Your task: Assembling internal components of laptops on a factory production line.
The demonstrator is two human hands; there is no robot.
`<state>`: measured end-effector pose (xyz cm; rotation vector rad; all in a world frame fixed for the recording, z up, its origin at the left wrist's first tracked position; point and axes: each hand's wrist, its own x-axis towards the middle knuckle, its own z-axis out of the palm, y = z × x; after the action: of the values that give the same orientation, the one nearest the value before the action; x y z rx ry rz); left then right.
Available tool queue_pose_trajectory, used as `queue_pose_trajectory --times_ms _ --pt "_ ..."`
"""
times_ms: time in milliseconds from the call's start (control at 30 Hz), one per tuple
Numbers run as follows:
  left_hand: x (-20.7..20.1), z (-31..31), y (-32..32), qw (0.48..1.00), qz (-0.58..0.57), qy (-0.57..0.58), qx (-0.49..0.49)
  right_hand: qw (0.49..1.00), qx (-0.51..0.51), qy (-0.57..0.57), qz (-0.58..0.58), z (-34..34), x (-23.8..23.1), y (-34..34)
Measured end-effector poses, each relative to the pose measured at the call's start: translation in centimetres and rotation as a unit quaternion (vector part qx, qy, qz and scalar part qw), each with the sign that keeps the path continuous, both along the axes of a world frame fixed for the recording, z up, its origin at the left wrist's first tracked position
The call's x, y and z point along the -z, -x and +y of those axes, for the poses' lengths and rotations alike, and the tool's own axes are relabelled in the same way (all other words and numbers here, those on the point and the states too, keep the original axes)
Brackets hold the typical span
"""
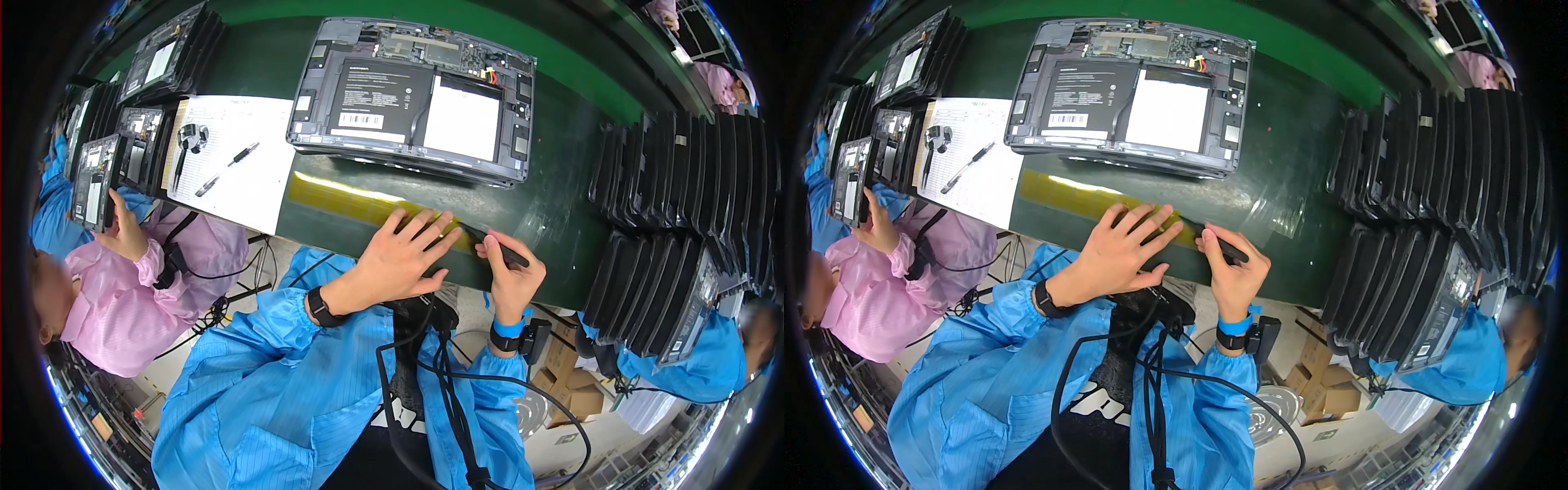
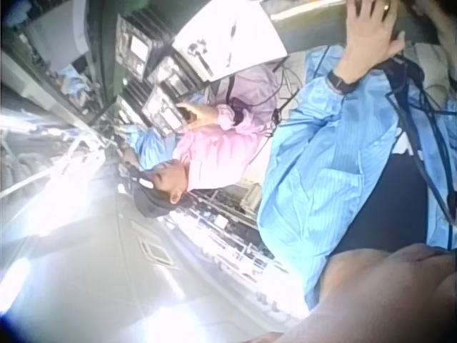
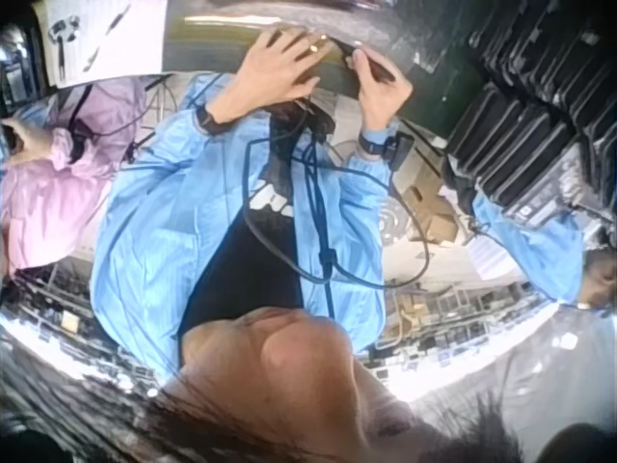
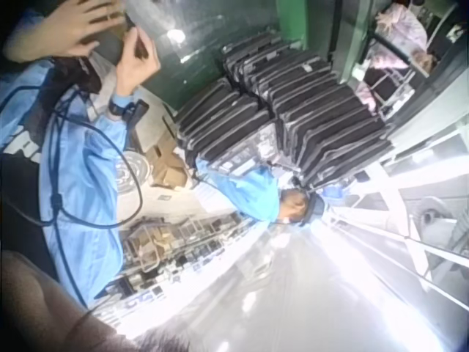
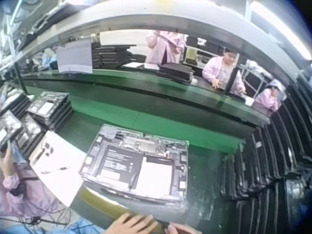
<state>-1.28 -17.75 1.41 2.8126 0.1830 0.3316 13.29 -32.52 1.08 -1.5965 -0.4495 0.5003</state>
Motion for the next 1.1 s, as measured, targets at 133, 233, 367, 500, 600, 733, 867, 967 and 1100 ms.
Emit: queue_pose_trajectory --times_ms 133,233,367,500,600,733,867,967,1100 --pt "-0.1 -0.1 0.1 1.000 0.008 -0.002 0.000 1.000 0.016 -0.007 0.020 0.1 0.1 0.3" --pt "-0.2 0.0 -0.1 1.000 0.011 -0.002 0.003 0.998 0.037 -0.029 0.037 0.1 -0.5 0.5" --pt "0.1 1.0 -0.2 0.999 0.014 0.008 0.028 0.996 0.061 -0.032 0.051 -0.6 -2.6 0.5" --pt "-1.1 2.4 -0.2 0.998 -0.019 0.000 0.066 0.989 0.094 -0.111 0.023 -1.7 -5.7 0.9" --pt "-4.6 3.7 1.0 0.988 -0.080 -0.054 0.121 0.981 0.098 -0.166 -0.023 -1.0 -8.1 0.5" --pt "-11.2 9.1 1.9 0.987 -0.132 -0.076 0.050 0.980 0.110 -0.159 -0.052 2.6 -10.5 -1.0" --pt "-11.6 13.1 -0.7 0.986 -0.098 -0.138 0.001 0.989 0.087 -0.110 -0.036 8.2 -11.2 -2.1" --pt "-10.4 13.9 -1.3 0.992 -0.069 -0.100 0.035 0.991 0.062 -0.117 -0.027 10.3 -10.7 -2.4" --pt "-10.0 14.3 -1.1 0.992 -0.077 -0.096 0.041 0.994 0.055 -0.096 -0.014 11.5 -10.7 -2.2"
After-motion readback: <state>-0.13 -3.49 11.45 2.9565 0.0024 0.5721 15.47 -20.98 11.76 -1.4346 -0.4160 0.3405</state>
